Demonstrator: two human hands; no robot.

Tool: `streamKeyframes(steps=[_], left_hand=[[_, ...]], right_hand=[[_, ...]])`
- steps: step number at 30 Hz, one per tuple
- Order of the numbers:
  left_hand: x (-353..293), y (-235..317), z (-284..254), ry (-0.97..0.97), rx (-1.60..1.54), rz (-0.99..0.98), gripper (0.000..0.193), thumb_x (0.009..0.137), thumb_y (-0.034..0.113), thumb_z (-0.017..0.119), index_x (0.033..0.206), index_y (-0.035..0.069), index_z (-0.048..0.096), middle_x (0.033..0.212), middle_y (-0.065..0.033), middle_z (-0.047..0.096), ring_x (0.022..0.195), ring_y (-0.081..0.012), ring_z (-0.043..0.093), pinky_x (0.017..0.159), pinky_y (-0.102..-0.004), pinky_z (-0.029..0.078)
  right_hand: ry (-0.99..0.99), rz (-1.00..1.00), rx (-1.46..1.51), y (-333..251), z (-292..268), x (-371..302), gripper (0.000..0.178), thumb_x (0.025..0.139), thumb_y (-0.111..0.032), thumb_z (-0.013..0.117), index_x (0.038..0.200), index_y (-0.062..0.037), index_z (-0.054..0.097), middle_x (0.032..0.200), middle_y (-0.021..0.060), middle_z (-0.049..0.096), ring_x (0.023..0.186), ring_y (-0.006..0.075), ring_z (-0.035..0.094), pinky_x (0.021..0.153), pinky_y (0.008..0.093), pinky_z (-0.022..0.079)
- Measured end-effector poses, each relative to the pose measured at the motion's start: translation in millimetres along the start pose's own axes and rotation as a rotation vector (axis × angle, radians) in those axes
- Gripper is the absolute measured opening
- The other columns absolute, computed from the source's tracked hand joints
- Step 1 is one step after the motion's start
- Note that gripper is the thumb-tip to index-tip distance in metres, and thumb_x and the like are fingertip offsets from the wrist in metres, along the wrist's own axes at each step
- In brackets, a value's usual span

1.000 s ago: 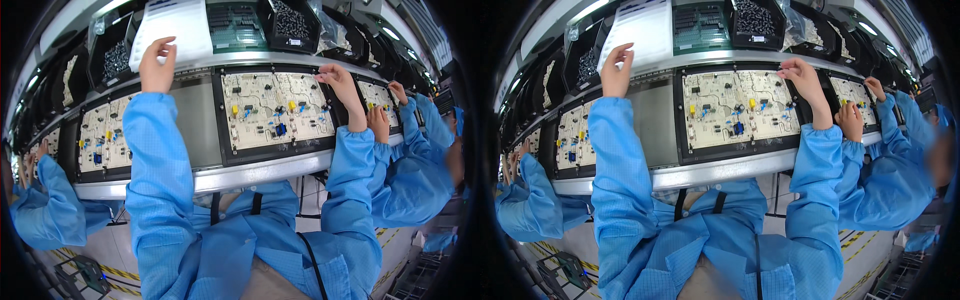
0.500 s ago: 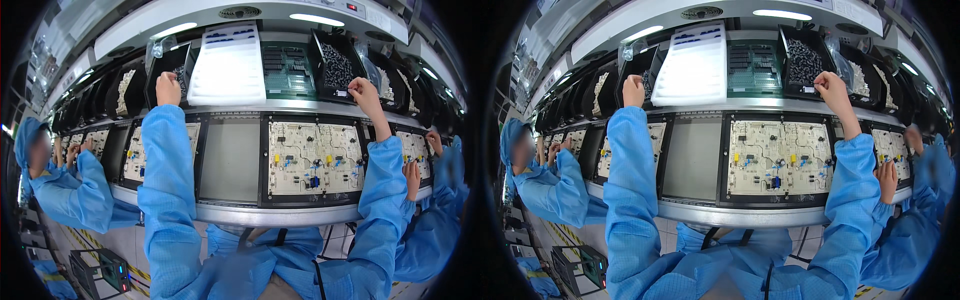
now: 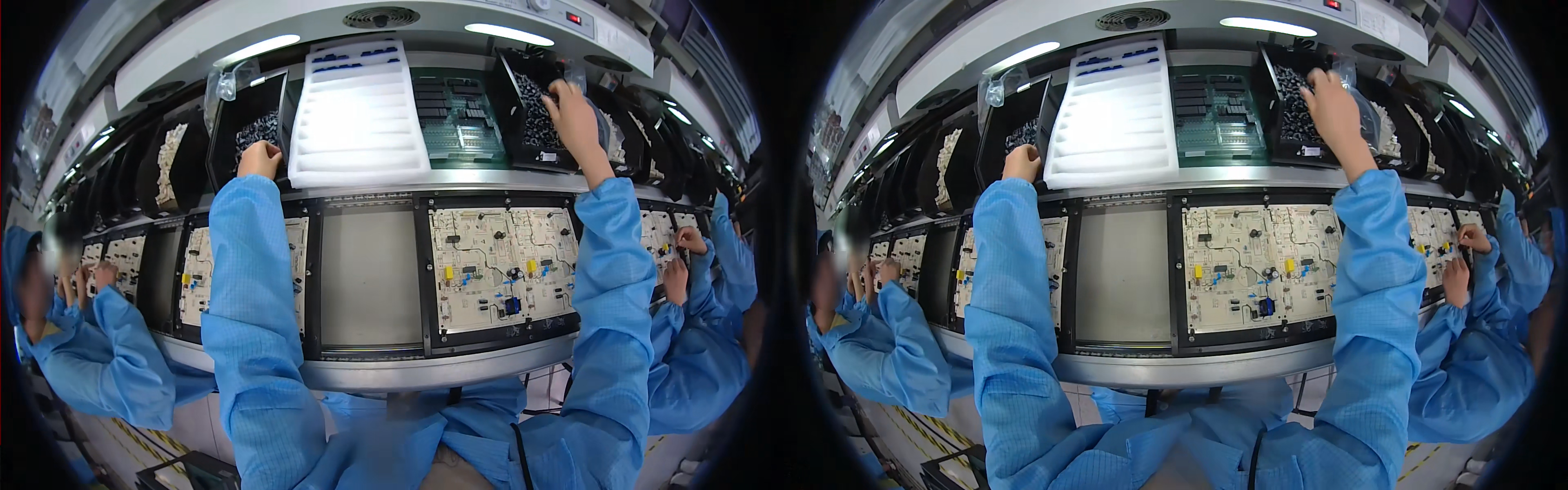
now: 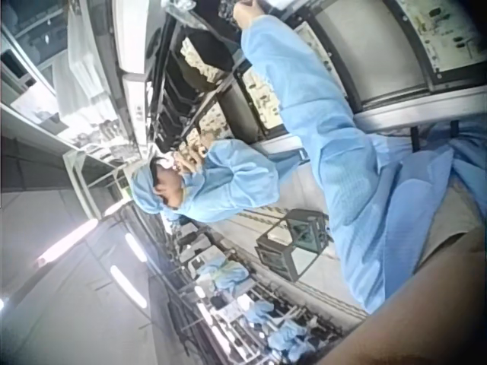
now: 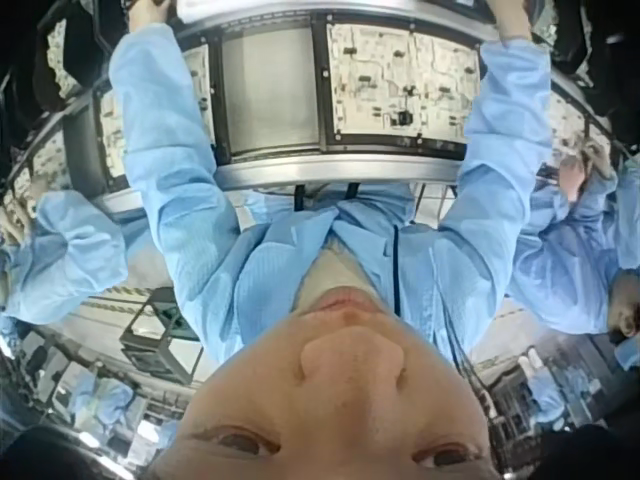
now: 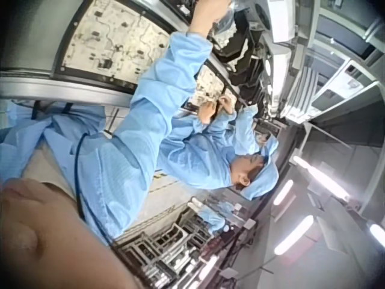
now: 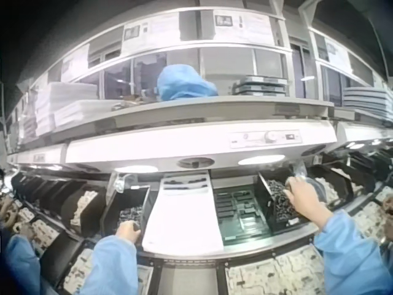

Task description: Manually place electronic components into a printed circuit board on a conveyor assembly line.

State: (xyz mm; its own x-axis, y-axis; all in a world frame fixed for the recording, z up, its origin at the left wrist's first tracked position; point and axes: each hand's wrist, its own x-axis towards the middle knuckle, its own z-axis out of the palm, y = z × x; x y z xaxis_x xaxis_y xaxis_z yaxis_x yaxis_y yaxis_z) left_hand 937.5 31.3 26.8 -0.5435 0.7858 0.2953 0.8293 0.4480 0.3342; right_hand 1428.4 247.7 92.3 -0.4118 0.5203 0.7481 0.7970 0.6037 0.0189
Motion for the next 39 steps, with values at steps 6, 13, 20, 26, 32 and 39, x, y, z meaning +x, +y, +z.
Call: streamKeyframes(steps=[6, 13, 20, 26, 32, 39], left_hand=[[-10.4, 14.3, -5.2, -0.022, -0.033, -0.094, 0.015, 0.083, 0.022, 0.064, 0.089, 0.008, 0.065, 0.092, -0.0098, 0.067, 0.091, -0.0254, 0.063, 0.08, -0.0411, 0.045], [-16.0, 9.1, -16.6, 0.158, -0.293, 0.06, 0.014, 0.083, 0.013, 0.065, 0.083, 0.0, 0.059, 0.079, -0.011, 0.066, 0.074, -0.0176, 0.064, 0.067, -0.029, 0.05], [-38.1, 20.0, -50.9, 0.017, -1.092, -0.102, 0.014, 0.089, 0.014, 0.06, 0.093, 0.001, 0.056, 0.091, -0.0101, 0.066, 0.074, -0.0124, 0.062, 0.068, -0.0231, 0.05], [-106.0, 76.2, -87.4, -0.144, -1.241, -0.006, 0.021, 0.084, 0.007, 0.066, 0.101, -0.002, 0.06, 0.083, -0.0066, 0.065, 0.069, -0.0094, 0.059, 0.063, -0.021, 0.048], [-158.1, 112.9, -78.7, -0.199, -1.333, 0.09, 0.016, 0.079, 0.005, 0.071, 0.093, -0.003, 0.066, 0.078, -0.0057, 0.066, 0.068, -0.0083, 0.059, 0.063, -0.0199, 0.048], [-163.6, 143.1, -22.1, -0.364, -1.53, -0.056, 0.031, 0.082, 0.008, 0.068, 0.11, -0.004, 0.062, 0.093, -0.0098, 0.066, 0.082, -0.0117, 0.061, 0.077, -0.0227, 0.049]], right_hand=[[-0.329, -0.181, 0.201, -92.4, 69.4, 28.7, 0.02, 0.079, -0.017, 0.065, 0.089, -0.0008, 0.06, 0.088, 0.0166, 0.06, 0.089, 0.033, 0.059, 0.077, 0.0411, 0.048], [-0.596, 0.004, 0.069, -91.4, 129.2, 33.5, 0.018, 0.071, -0.012, 0.067, 0.082, 0.0027, 0.064, 0.09, 0.0239, 0.064, 0.088, 0.0388, 0.062, 0.077, 0.0448, 0.052], [-0.523, 0.065, -0.045, -124.8, 132.1, 35.5, 0.013, 0.073, -0.002, 0.062, 0.085, 0.0031, 0.064, 0.09, 0.0242, 0.064, 0.086, 0.0408, 0.062, 0.072, 0.0438, 0.053], [-0.416, 0.231, -0.17, -120.9, 146.2, 27.2, 0.017, 0.074, -0.004, 0.066, 0.087, 0.0062, 0.064, 0.087, 0.0285, 0.063, 0.086, 0.0394, 0.065, 0.067, 0.0392, 0.055], [-0.379, 0.194, -0.046, -119.6, 130.3, 22.5, 0.015, 0.076, 0.0, 0.058, 0.089, 0.0073, 0.064, 0.096, 0.0287, 0.058, 0.086, 0.0428, 0.063, 0.074, 0.0427, 0.054], [-0.202, -0.075, 0.24, -72.9, 91.8, 27.8, 0.016, 0.071, 0.002, 0.058, 0.086, 0.0004, 0.063, 0.088, 0.0192, 0.063, 0.083, 0.0351, 0.061, 0.074, 0.041, 0.05]])
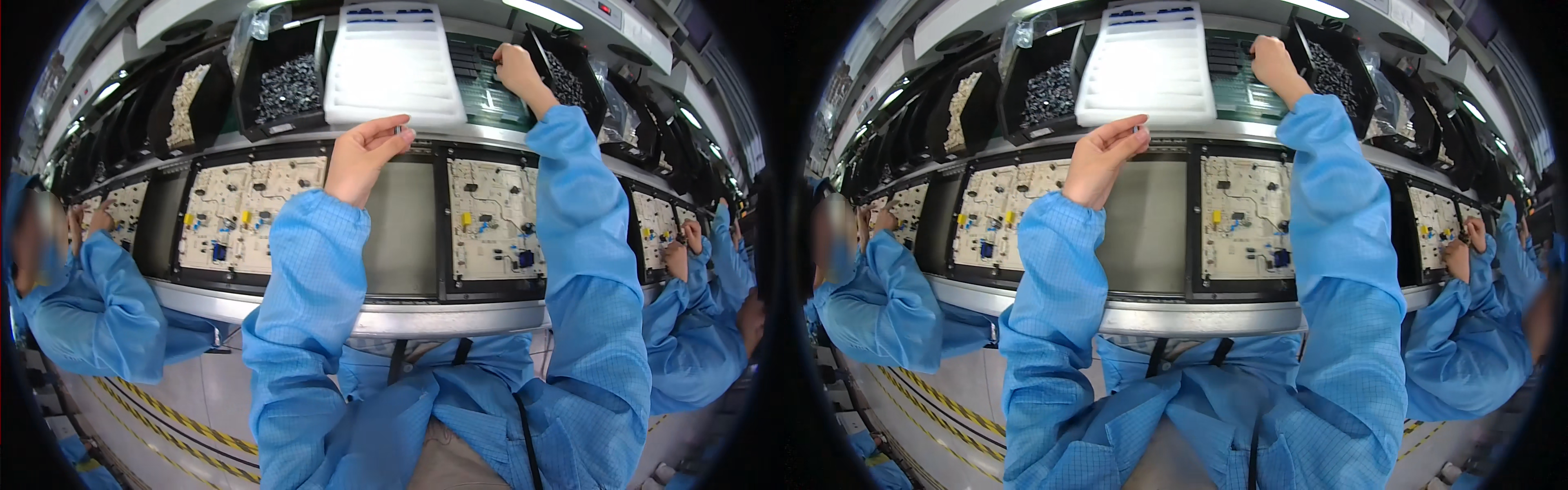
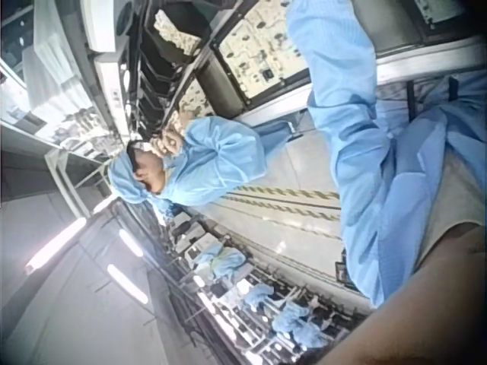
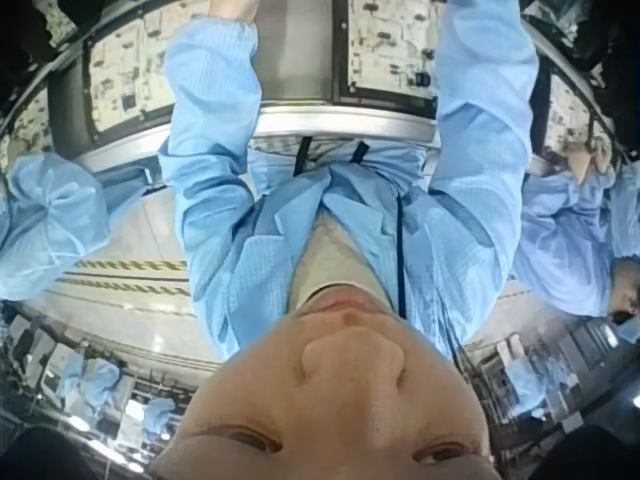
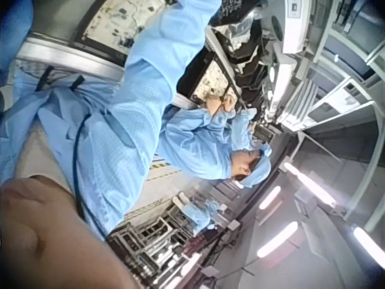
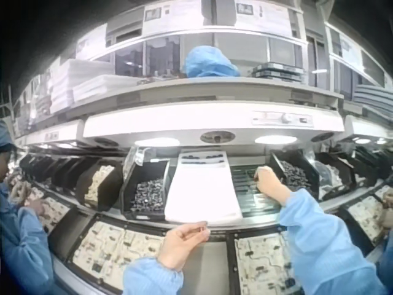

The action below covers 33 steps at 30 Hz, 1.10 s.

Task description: Manually place electronic components into a printed circuit board on a conveyor assembly line.

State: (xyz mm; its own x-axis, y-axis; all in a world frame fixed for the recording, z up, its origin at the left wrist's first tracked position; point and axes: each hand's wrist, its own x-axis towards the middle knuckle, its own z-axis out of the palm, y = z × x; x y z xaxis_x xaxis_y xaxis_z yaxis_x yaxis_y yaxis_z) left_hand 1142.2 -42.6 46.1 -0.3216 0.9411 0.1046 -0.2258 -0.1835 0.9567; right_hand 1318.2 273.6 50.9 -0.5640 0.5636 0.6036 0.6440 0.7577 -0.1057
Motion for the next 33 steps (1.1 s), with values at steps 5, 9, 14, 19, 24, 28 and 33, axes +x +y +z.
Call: streamKeyframes(steps=[5, 9, 14, 19, 24, 28, 33], left_hand=[[6.4, -14.9, 14.8, -0.054, 0.028, -0.018, 0.031, 0.088, 0.006, 0.059, 0.117, -0.004, 0.057, 0.099, -0.0115, 0.064, 0.09, -0.0148, 0.062, 0.084, -0.0249, 0.049], [2.5, -31.1, 32.9, -0.095, 0.111, -0.064, 0.03, 0.089, 0.005, 0.057, 0.117, -0.004, 0.056, 0.099, -0.0114, 0.064, 0.089, -0.0143, 0.062, 0.083, -0.0248, 0.049], [-2.0, -47.0, 36.8, -0.109, 0.199, -0.151, 0.029, 0.087, 0.006, 0.06, 0.114, -0.004, 0.055, 0.096, -0.0105, 0.065, 0.083, -0.014, 0.062, 0.078, -0.0246, 0.049], [-5.6, -55.6, 41.8, -0.097, 0.227, -0.172, 0.028, 0.087, 0.008, 0.061, 0.113, -0.003, 0.056, 0.094, -0.0093, 0.065, 0.083, -0.0133, 0.061, 0.076, -0.0251, 0.049], [-8.8, -64.7, 47.1, -0.108, 0.181, -0.217, 0.027, 0.088, 0.007, 0.061, 0.113, -0.002, 0.056, 0.093, -0.0076, 0.065, 0.081, -0.0119, 0.06, 0.075, -0.0246, 0.049], [-10.7, -65.4, 49.7, -0.124, 0.215, -0.225, 0.026, 0.088, 0.007, 0.061, 0.112, -0.002, 0.057, 0.093, -0.0075, 0.065, 0.081, -0.0116, 0.06, 0.076, -0.0246, 0.049], [-10.6, -65.8, 52.3, -0.125, 0.208, -0.209, 0.025, 0.087, 0.005, 0.061, 0.111, -0.001, 0.057, 0.092, -0.007, 0.065, 0.08, -0.0116, 0.06, 0.076, -0.0243, 0.049]], right_hand=[[-0.231, -0.091, 0.322, -24.6, -96.3, -55.5, 0.016, 0.075, -0.003, 0.066, 0.091, 0.0007, 0.063, 0.079, 0.011, 0.061, 0.07, 0.0196, 0.06, 0.064, 0.029, 0.048], [-0.5, -0.044, 0.52, 0.3, -132.5, -121.4, 0.014, 0.077, -0.003, 0.067, 0.09, -0.0018, 0.061, 0.072, 0.0007, 0.055, 0.067, 0.0076, 0.05, 0.061, 0.0225, 0.041], [-0.65, 0.088, 0.571, 26.8, -130.0, -171.9, 0.016, 0.076, -0.003, 0.069, 0.09, -0.0006, 0.063, 0.078, 0.0031, 0.061, 0.07, 0.0109, 0.055, 0.066, 0.0252, 0.046], [-0.701, 0.113, 0.661, 20.7, -114.2, -183.9, 0.017, 0.076, -0.003, 0.068, 0.091, 0.0013, 0.064, 0.085, 0.0071, 0.066, 0.076, 0.0149, 0.06, 0.069, 0.0262, 0.049], [-0.718, 0.071, 0.684, 24.1, -106.7, -185.8, 0.016, 0.077, -0.001, 0.066, 0.092, 0.0027, 0.064, 0.084, 0.0092, 0.065, 0.077, 0.0154, 0.061, 0.07, 0.0267, 0.05], [-0.695, 0.065, 0.714, 20.8, -103.9, -186.5, 0.016, 0.077, -0.001, 0.066, 0.093, 0.0021, 0.064, 0.085, 0.0084, 0.065, 0.076, 0.0163, 0.062, 0.069, 0.0266, 0.05], [-0.657, 0.056, 0.649, 22.0, -101.4, -189.5, 0.017, 0.077, -0.001, 0.066, 0.093, 0.0019, 0.064, 0.085, 0.0088, 0.064, 0.076, 0.0173, 0.062, 0.07, 0.0272, 0.05]])
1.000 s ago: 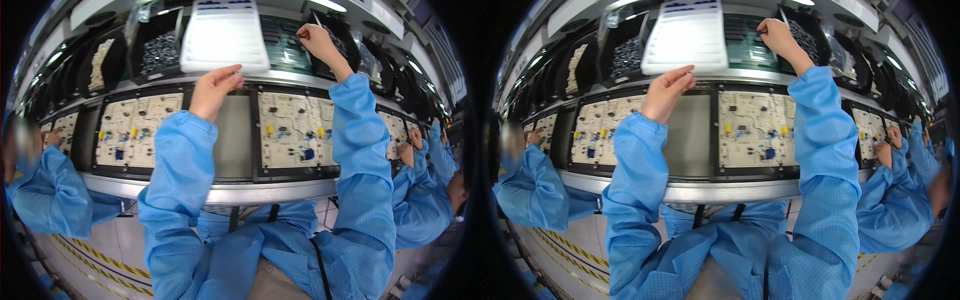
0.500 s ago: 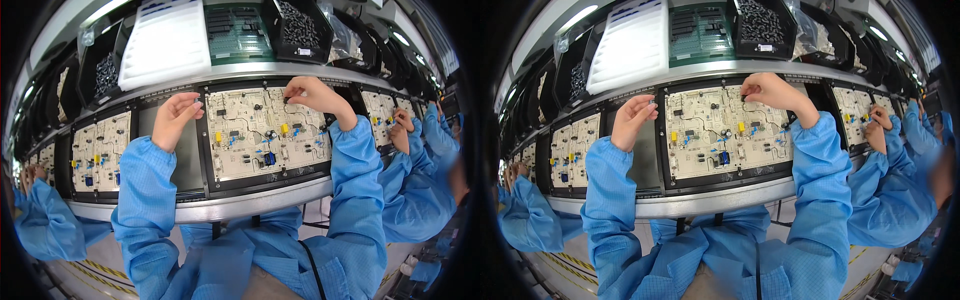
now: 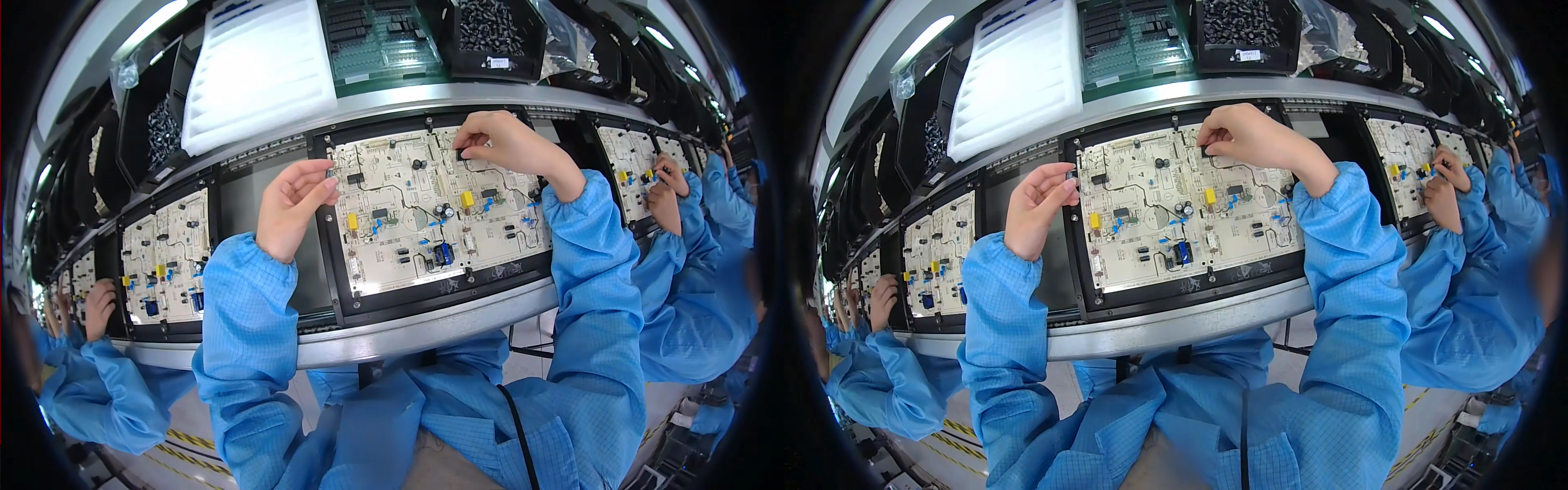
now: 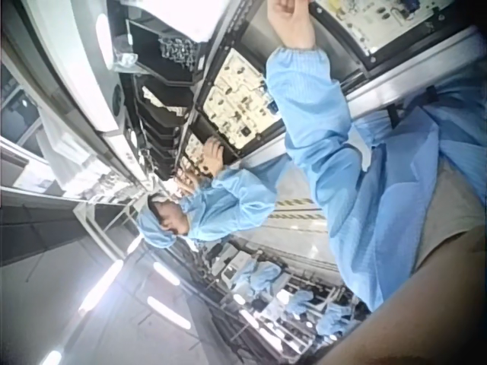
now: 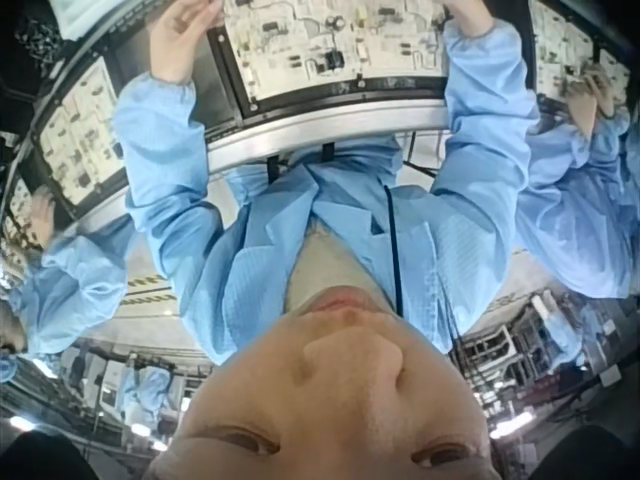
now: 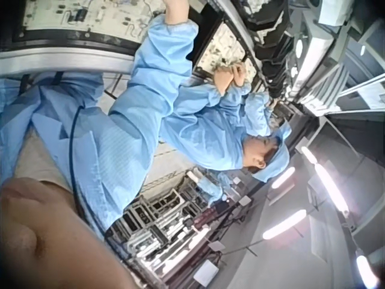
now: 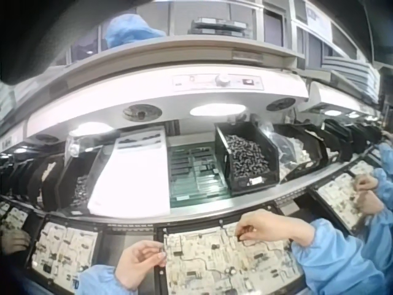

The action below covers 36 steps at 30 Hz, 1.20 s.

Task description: Manually place electronic components into a printed circuit board on a conveyor assembly line.

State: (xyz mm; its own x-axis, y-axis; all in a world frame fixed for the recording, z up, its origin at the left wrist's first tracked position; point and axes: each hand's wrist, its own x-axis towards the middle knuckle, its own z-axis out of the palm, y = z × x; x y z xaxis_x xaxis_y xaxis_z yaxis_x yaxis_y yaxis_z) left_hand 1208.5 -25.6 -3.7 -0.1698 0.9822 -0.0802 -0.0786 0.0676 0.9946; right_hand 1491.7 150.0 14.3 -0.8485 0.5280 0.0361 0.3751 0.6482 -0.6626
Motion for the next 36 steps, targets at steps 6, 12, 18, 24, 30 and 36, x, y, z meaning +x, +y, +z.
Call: streamKeyframes(steps=[6, 12, 18, 24, 30, 36], left_hand=[[-4.6, 5.2, 4.4, 0.001, -0.018, -0.005, 0.026, 0.086, 0.003, 0.061, 0.112, -0.001, 0.057, 0.093, -0.0073, 0.065, 0.081, -0.0124, 0.061, 0.076, -0.0245, 0.05], [-6.2, 6.0, 6.0, 0.015, -0.025, 0.018, 0.026, 0.086, 0.001, 0.06, 0.112, -0.001, 0.057, 0.093, -0.0072, 0.065, 0.081, -0.0122, 0.061, 0.076, -0.0243, 0.05], [-1.4, 6.9, 10.7, -0.046, -0.006, 0.058, 0.025, 0.085, 0.0, 0.061, 0.11, -0.001, 0.057, 0.092, -0.0078, 0.064, 0.083, -0.0123, 0.062, 0.077, -0.024, 0.05], [-7.4, 9.8, 27.3, -0.06, 0.067, 0.07, 0.022, 0.085, -0.001, 0.062, 0.106, -0.002, 0.06, 0.09, -0.0079, 0.063, 0.083, -0.0116, 0.062, 0.075, -0.0227, 0.051], [-18.7, 3.6, 40.8, -0.081, 0.29, 0.193, 0.02, 0.082, 0.002, 0.066, 0.102, 0.0, 0.063, 0.088, -0.0076, 0.064, 0.082, -0.0118, 0.063, 0.074, -0.0236, 0.051], [-41.6, 8.7, 100.5, -0.229, 0.431, 0.353, 0.022, 0.079, 0.004, 0.068, 0.101, 0.003, 0.064, 0.084, -0.0092, 0.067, 0.076, -0.0133, 0.064, 0.071, -0.025, 0.052]], right_hand=[[-0.022, -0.033, -0.066, -19.9, 2.7, -7.2, 0.018, 0.076, 0.001, 0.065, 0.093, 0.0022, 0.062, 0.085, 0.0105, 0.061, 0.075, 0.0204, 0.06, 0.067, 0.0293, 0.049], [0.129, -0.109, -0.179, -26.3, -24.7, 13.7, 0.018, 0.077, -0.004, 0.067, 0.093, -0.0001, 0.058, 0.082, 0.0075, 0.06, 0.072, 0.0163, 0.06, 0.064, 0.0278, 0.049], [0.352, 0.045, -0.675, 99.1, -116.2, 85.2, 0.015, 0.076, -0.005, 0.065, 0.09, 0.0002, 0.062, 0.079, 0.0144, 0.065, 0.075, 0.0261, 0.064, 0.067, 0.0329, 0.051], [0.203, 0.076, -0.825, 118.1, -126.6, 98.4, 0.015, 0.071, -0.002, 0.067, 0.085, 0.0017, 0.065, 0.084, 0.0175, 0.066, 0.081, 0.0294, 0.065, 0.073, 0.0354, 0.052], [0.321, -0.278, -0.746, 86.4, -122.6, 78.4, 0.013, 0.075, -0.012, 0.058, 0.081, -0.0016, 0.064, 0.08, 0.0179, 0.063, 0.079, 0.0356, 0.061, 0.069, 0.0416, 0.048], [0.556, -0.048, -0.676, 53.1, -106.1, 53.4, 0.017, 0.073, -0.016, 0.062, 0.078, 0.0007, 0.062, 0.072, 0.0212, 0.061, 0.071, 0.0389, 0.06, 0.065, 0.043, 0.048]])
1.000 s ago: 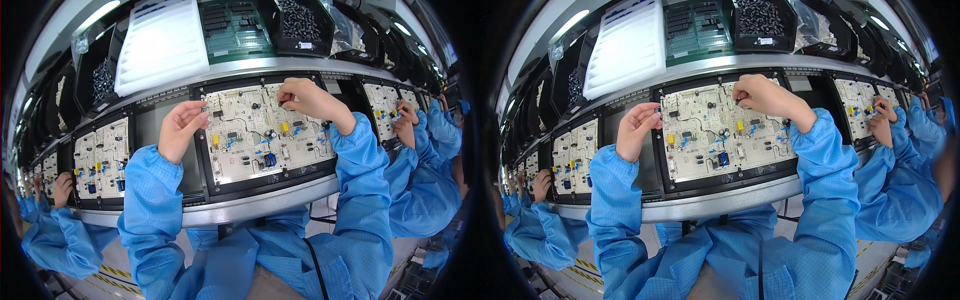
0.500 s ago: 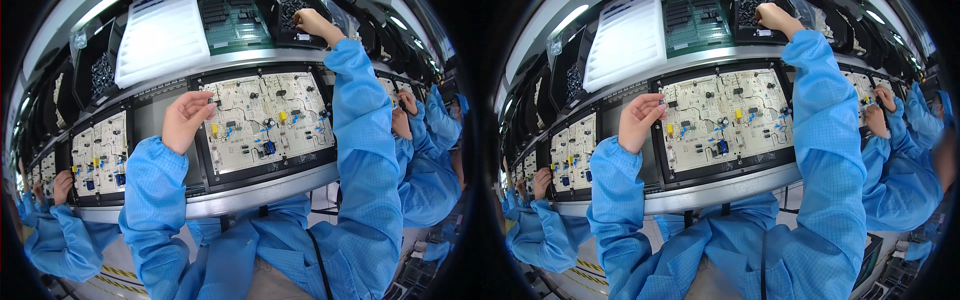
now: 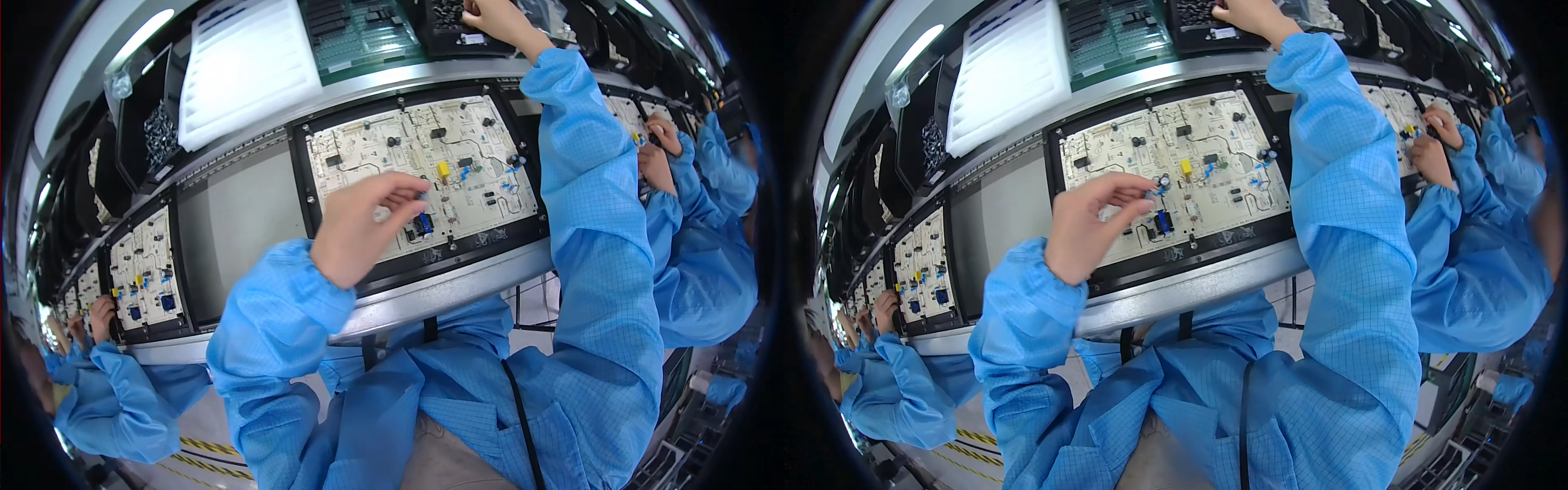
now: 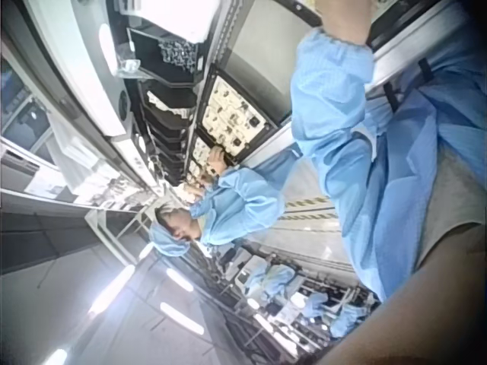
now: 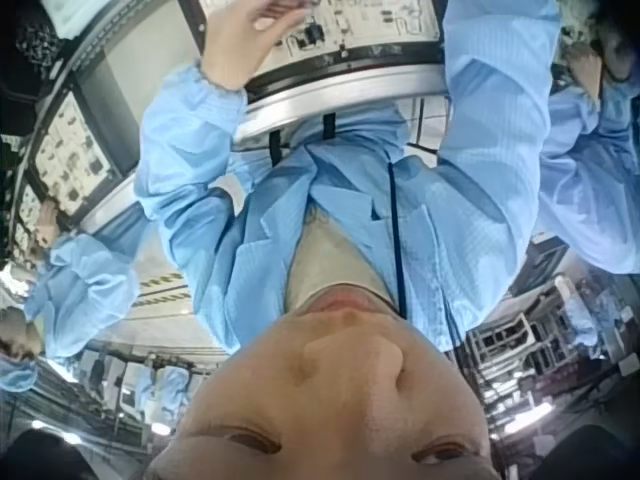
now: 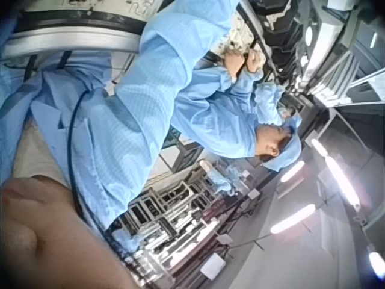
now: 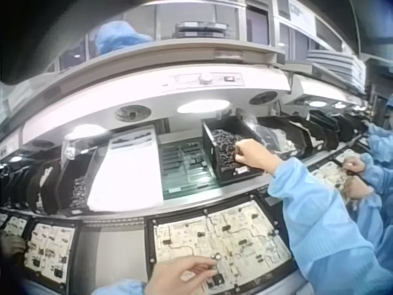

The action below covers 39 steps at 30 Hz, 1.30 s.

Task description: Manually place electronic components into a printed circuit board on a conveyor assembly line.

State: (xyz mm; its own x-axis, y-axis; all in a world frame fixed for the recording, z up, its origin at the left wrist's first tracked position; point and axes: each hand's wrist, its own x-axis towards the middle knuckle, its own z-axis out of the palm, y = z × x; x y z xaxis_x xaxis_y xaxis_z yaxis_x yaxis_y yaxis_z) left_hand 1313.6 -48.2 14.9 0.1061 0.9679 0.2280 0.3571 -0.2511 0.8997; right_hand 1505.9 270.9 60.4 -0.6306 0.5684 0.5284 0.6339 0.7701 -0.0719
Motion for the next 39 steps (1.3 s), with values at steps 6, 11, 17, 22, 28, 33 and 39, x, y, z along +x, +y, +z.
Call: streamKeyframes(steps=[6, 11, 17, 22, 28, 33, 39], left_hand=[[12.9, 14.5, 55.5, -0.236, 0.134, 0.093, 0.017, 0.08, 0.011, 0.067, 0.095, 0.004, 0.062, 0.085, -0.0098, 0.063, 0.078, -0.0226, 0.061, 0.07, -0.0308, 0.05], [40.2, 6.4, 87.6, -0.177, 0.477, 0.345, 0.016, 0.073, 0.019, 0.072, 0.086, 0.012, 0.065, 0.083, -0.0029, 0.058, 0.09, -0.0224, 0.054, 0.078, -0.0356, 0.038], [56.1, -8.8, 115.1, -0.174, 0.636, 0.232, 0.016, 0.067, 0.025, 0.076, 0.081, 0.018, 0.071, 0.084, 0.0015, 0.059, 0.092, -0.0187, 0.052, 0.082, -0.0331, 0.031], [53.4, -7.8, 119.6, -0.142, 0.729, 0.216, 0.018, 0.066, 0.025, 0.077, 0.081, 0.017, 0.071, 0.084, 0.003, 0.059, 0.092, -0.0181, 0.051, 0.083, -0.0337, 0.029], [54.2, -4.7, 118.2, -0.151, 0.729, 0.204, 0.017, 0.067, 0.023, 0.077, 0.08, 0.015, 0.071, 0.083, 0.002, 0.06, 0.091, -0.0181, 0.051, 0.081, -0.0333, 0.027], [54.5, -3.8, 118.2, -0.149, 0.754, 0.191, 0.017, 0.068, 0.022, 0.077, 0.082, 0.014, 0.072, 0.085, 0.0009, 0.061, 0.091, -0.0186, 0.051, 0.082, -0.0335, 0.027], [55.2, -6.2, 113.9, -0.16, 0.725, 0.163, 0.016, 0.069, 0.021, 0.076, 0.083, 0.014, 0.072, 0.086, 0.0014, 0.062, 0.092, -0.0179, 0.052, 0.082, -0.0334, 0.027]], right_hand=[[0.266, 0.282, 0.3, -23.0, -17.6, -49.3, 0.013, 0.073, -0.01, 0.065, 0.076, 0.001, 0.057, 0.065, 0.0129, 0.062, 0.061, 0.0195, 0.063, 0.057, 0.0308, 0.049], [0.325, 0.355, 0.562, -39.7, -33.0, -112.7, 0.013, 0.075, -0.007, 0.066, 0.082, -0.0001, 0.056, 0.062, 0.0085, 0.058, 0.056, 0.014, 0.056, 0.055, 0.027, 0.046], [0.372, 0.329, 0.565, -19.1, -15.3, -141.8, 0.015, 0.075, -0.008, 0.066, 0.082, 0.0003, 0.055, 0.064, 0.0121, 0.059, 0.058, 0.0207, 0.06, 0.056, 0.0306, 0.047], [0.397, 0.278, 0.602, -13.3, -11.9, -142.6, 0.015, 0.075, -0.007, 0.063, 0.08, 0.0005, 0.052, 0.064, 0.0149, 0.058, 0.06, 0.0274, 0.06, 0.056, 0.0345, 0.046], [0.402, 0.221, 0.574, -15.1, -9.9, -143.7, 0.015, 0.076, -0.009, 0.062, 0.082, 0.0, 0.051, 0.069, 0.0167, 0.06, 0.066, 0.0332, 0.06, 0.06, 0.0385, 0.047], [0.383, 0.219, 0.514, -11.0, -1.8, -144.8, 0.016, 0.076, -0.011, 0.061, 0.083, -0.0006, 0.051, 0.07, 0.0169, 0.06, 0.069, 0.0343, 0.059, 0.061, 0.041, 0.046], [0.387, 0.167, 0.532, -10.9, -8.1, -146.5, 0.015, 0.075, -0.01, 0.062, 0.079, -0.0005, 0.051, 0.068, 0.0178, 0.059, 0.068, 0.0353, 0.059, 0.06, 0.041, 0.046]])
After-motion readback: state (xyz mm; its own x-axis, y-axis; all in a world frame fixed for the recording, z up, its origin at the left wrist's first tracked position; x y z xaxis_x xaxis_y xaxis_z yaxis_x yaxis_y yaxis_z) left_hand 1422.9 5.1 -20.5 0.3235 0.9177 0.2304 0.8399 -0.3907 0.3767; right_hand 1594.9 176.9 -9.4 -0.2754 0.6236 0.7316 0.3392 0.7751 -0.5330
